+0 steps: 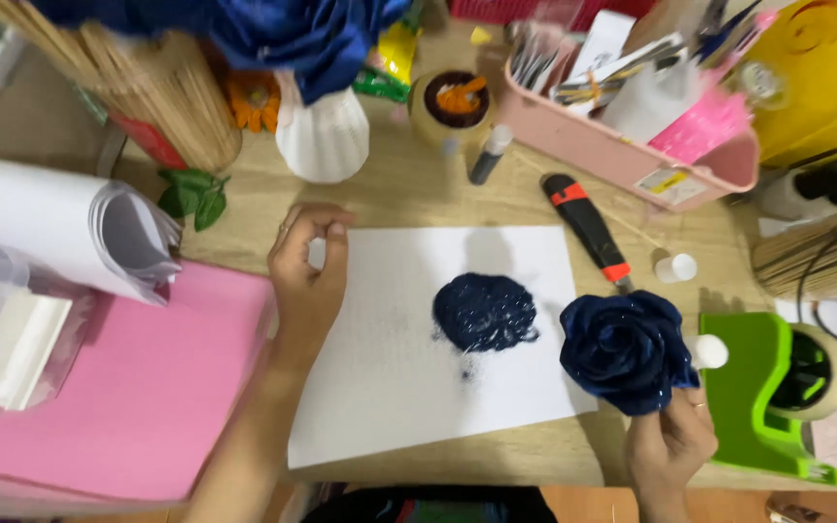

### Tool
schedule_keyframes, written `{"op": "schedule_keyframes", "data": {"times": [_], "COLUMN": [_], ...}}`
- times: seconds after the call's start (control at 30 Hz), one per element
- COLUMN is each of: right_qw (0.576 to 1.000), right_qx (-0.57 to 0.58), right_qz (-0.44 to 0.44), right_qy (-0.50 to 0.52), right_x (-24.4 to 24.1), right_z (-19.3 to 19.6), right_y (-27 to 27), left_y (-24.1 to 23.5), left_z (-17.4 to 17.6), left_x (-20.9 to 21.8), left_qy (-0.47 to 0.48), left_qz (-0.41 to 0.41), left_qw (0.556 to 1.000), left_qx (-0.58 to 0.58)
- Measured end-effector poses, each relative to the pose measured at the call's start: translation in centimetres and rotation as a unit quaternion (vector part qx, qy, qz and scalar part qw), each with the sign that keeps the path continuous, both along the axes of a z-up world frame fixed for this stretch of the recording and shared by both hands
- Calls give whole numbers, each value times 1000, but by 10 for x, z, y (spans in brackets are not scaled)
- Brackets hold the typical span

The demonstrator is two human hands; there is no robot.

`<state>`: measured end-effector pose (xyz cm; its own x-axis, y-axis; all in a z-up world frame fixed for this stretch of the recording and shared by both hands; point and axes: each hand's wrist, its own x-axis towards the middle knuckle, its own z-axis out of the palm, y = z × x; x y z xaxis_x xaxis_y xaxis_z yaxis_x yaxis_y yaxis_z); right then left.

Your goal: The person applies glue to the base of a blue artificial rose and presses it into a pile of dark blue glitter on a white sheet. They repeat this process with a second rose, using a wooden stick to help position the flowers in the glitter. The finished glittered roses are placed into a container of wooden sticks.

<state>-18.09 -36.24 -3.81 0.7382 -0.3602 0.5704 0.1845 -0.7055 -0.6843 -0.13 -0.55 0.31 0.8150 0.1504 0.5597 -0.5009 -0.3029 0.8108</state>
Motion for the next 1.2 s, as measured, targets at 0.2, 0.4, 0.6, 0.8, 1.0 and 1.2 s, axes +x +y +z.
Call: {"op": "schedule_keyframes", "data": {"times": [0.2, 0.4, 0.6, 0.8, 1.0, 1.2], "right_qw": [942, 935, 934, 931, 928, 925], "right_qx": [288, 292, 289, 288, 286, 283], "right_qz": [151, 170, 187, 205, 225, 246], "right_qy": [-88, -105, -98, -88, -77, -66], "right_x": [55, 101, 152, 149, 153, 156], "right_z": [38, 68, 90, 85, 81, 79], "right_y": [31, 53, 70, 67, 70, 69], "left_y": [-2, -1, -2, -3, -2, -2], "left_z": [-2, 2, -4, -2, -3, 3], "left_x": [-3, -7, -4, -4, 0, -2], "left_qy": [36, 90, 82, 84, 7, 7], "left_qz": [13, 34, 28, 30, 28, 24], "left_qw": [999, 995, 996, 996, 1000, 1000], "left_qx": [12, -11, -16, -18, -11, -15]}}
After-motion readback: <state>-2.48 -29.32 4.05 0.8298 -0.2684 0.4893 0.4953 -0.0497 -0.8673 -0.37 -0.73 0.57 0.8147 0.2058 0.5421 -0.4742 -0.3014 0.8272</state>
